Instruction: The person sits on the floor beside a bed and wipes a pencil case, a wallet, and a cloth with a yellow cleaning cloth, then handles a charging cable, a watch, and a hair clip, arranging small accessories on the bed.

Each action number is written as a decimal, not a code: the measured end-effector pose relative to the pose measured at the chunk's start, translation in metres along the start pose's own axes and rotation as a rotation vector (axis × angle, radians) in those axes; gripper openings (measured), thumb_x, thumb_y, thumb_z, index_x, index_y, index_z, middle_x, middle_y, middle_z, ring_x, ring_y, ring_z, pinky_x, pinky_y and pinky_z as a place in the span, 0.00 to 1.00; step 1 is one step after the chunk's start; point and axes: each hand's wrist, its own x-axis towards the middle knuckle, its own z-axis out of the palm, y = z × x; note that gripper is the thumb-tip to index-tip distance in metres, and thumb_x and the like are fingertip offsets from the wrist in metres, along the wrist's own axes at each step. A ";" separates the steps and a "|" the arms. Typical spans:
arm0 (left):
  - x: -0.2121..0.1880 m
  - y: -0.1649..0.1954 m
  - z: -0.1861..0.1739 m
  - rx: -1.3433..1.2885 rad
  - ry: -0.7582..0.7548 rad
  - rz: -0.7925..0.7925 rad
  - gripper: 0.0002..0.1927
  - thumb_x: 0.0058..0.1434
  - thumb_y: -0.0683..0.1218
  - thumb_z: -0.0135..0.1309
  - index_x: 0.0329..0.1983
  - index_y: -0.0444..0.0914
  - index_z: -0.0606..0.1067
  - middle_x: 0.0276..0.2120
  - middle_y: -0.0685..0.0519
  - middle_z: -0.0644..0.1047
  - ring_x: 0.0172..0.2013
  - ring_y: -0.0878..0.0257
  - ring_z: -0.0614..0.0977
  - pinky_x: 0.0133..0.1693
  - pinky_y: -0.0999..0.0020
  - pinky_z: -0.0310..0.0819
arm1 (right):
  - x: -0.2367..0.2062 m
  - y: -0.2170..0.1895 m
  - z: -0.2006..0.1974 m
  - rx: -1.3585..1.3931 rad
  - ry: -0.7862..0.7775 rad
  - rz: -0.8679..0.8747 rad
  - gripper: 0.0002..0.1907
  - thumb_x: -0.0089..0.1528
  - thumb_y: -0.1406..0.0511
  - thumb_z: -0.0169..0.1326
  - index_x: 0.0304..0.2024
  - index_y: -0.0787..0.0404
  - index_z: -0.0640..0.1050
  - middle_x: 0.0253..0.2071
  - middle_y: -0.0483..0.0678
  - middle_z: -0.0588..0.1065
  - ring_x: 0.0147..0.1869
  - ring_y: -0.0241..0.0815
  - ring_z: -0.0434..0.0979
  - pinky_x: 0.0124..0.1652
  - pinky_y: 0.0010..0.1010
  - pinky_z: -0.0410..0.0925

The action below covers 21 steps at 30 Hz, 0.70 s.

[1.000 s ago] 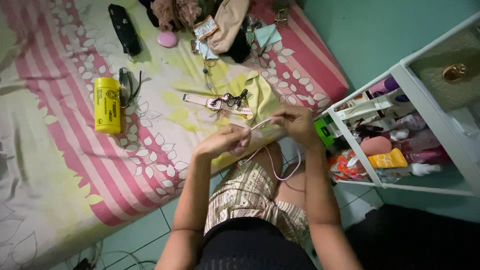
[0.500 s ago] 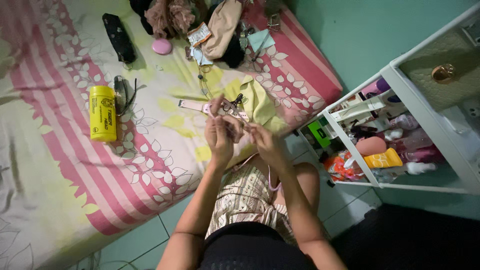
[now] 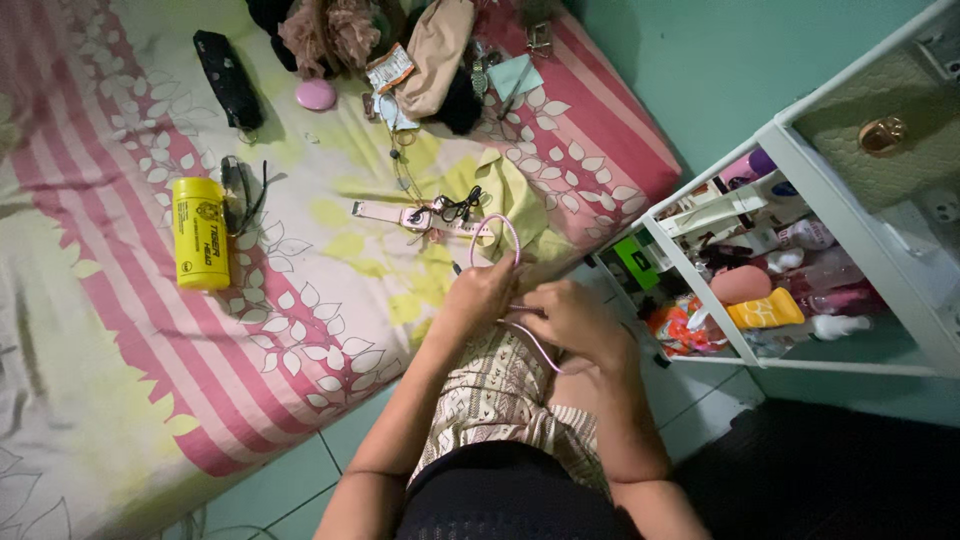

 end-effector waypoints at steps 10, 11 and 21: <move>-0.014 -0.009 0.003 0.024 -0.026 0.127 0.15 0.66 0.53 0.54 0.31 0.37 0.73 0.20 0.40 0.74 0.23 0.39 0.77 0.28 0.48 0.70 | -0.025 -0.007 -0.058 0.130 0.238 -0.284 0.07 0.59 0.65 0.62 0.38 0.62 0.83 0.31 0.49 0.76 0.32 0.46 0.77 0.33 0.35 0.69; -0.014 -0.009 0.004 0.016 -0.057 0.144 0.17 0.66 0.54 0.54 0.31 0.37 0.72 0.20 0.40 0.73 0.23 0.40 0.76 0.27 0.48 0.69 | -0.025 -0.003 -0.060 0.127 0.263 -0.306 0.07 0.60 0.65 0.62 0.38 0.62 0.82 0.31 0.48 0.76 0.32 0.45 0.77 0.33 0.35 0.68; -0.030 0.015 -0.006 -1.438 -0.149 -0.109 0.19 0.81 0.55 0.42 0.44 0.36 0.72 0.19 0.56 0.73 0.18 0.72 0.73 0.21 0.78 0.64 | 0.031 0.022 0.029 0.354 0.445 -0.124 0.10 0.68 0.67 0.54 0.50 0.61 0.82 0.34 0.51 0.79 0.35 0.43 0.79 0.35 0.31 0.73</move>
